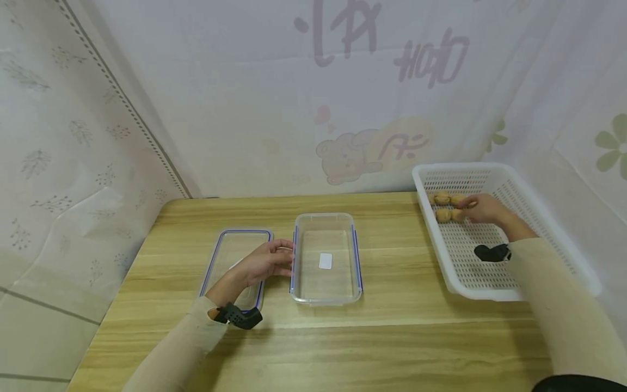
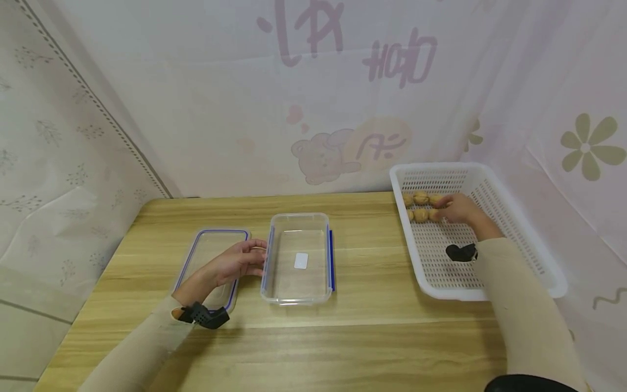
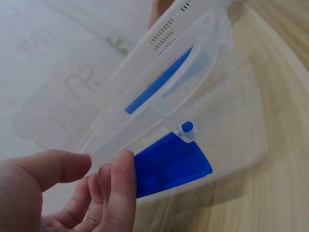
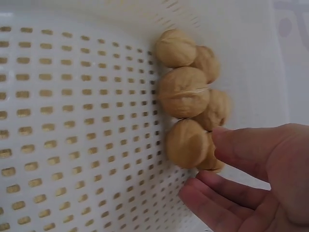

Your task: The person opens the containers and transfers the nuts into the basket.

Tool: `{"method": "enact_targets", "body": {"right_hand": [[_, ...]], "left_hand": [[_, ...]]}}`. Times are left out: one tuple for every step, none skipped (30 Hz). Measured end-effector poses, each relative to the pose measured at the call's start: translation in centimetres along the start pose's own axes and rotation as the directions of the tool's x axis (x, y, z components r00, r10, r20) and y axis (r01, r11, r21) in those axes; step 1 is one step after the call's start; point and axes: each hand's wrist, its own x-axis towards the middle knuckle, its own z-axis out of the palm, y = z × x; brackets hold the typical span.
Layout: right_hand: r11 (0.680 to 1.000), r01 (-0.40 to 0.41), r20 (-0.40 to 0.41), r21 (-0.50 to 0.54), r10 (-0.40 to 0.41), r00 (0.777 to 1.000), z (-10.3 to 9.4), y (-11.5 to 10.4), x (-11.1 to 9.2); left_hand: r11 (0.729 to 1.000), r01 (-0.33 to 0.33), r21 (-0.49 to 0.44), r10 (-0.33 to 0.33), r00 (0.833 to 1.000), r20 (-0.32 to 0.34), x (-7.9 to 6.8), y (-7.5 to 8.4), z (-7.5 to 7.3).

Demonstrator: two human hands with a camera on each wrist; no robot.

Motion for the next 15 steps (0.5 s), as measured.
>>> {"method": "enact_targets", "body": {"right_hand": [[1.0,0.005,-0.003,-0.005,-0.005,1.0,-0.2,-0.1,-0.1],[1.0,0.011,-0.008,-0.021,-0.011,1.0,-0.3,-0.2,-0.2],[0.999,0.017,-0.012,-0.033,-0.017,1.0,-0.5,-0.2,-0.3],[0.999,0.025,-0.014,-0.041,-0.025,1.0,-0.7,-0.3,-0.3],[0.999,0.031,-0.019,-0.045,-0.032,0.999,-0.8,-0.4,-0.4],[0.998,0.038,-0.025,-0.052,-0.039,0.999,-0.9,-0.6,-0.4],[0.997,0.043,-0.037,-0.066,-0.045,0.998,-1.0,-0.7,-0.4],[0.995,0.045,-0.049,-0.084,-0.049,0.998,-1.1,-0.9,-0.4],[0.995,0.046,-0.058,-0.092,-0.052,0.997,-1.2,-1.2,-0.4],[0.993,0.048,-0.07,-0.104,-0.055,0.996,-1.3,-1.6,-0.4],[0.992,0.048,-0.081,-0.115,-0.058,0.995,-1.3,-1.9,-0.4],[0.991,0.051,-0.086,-0.125,-0.062,0.994,-1.4,-2.4,-0.5],[0.99,0.052,-0.09,-0.133,-0.064,0.994,-1.4,-2.8,-0.5],[0.989,0.055,-0.093,-0.141,-0.069,0.993,-1.5,-3.3,-0.5],[0.988,0.059,-0.095,-0.146,-0.073,0.993,-1.6,-3.8,-0.5]], "left_hand": [[1.0,0.002,0.005,-0.002,1.0,0.0,0.0,0.0,0.0],[1.0,0.004,0.013,-0.004,1.0,0.0,0.1,0.0,0.0],[1.0,0.005,0.022,-0.005,1.0,0.0,0.1,0.0,0.0],[0.999,0.004,0.035,-0.004,1.0,0.003,0.1,0.1,0.0],[0.999,0.005,0.047,-0.005,1.0,0.005,0.1,0.1,-0.1],[0.998,0.007,0.063,-0.007,1.0,0.008,0.1,0.1,-0.1],[0.997,0.01,0.08,-0.011,1.0,0.011,0.1,0.2,-0.2],[0.995,0.013,0.095,-0.015,1.0,0.017,0.1,0.3,-0.3],[0.993,0.016,0.113,-0.019,1.0,0.023,0.1,0.4,-0.5],[0.991,0.017,0.135,-0.021,0.999,0.03,0.0,0.6,-0.6],[0.988,0.024,0.151,-0.028,0.999,0.028,0.0,0.8,-0.7],[0.986,0.027,0.166,-0.032,0.999,0.03,0.0,1.1,-0.9],[0.982,0.029,0.185,-0.034,0.999,0.024,-0.1,1.5,-1.0],[0.978,0.03,0.206,-0.035,0.999,0.021,-0.1,1.9,-1.2],[0.972,0.031,0.232,-0.035,0.999,0.01,-0.1,2.5,-1.4]]}}
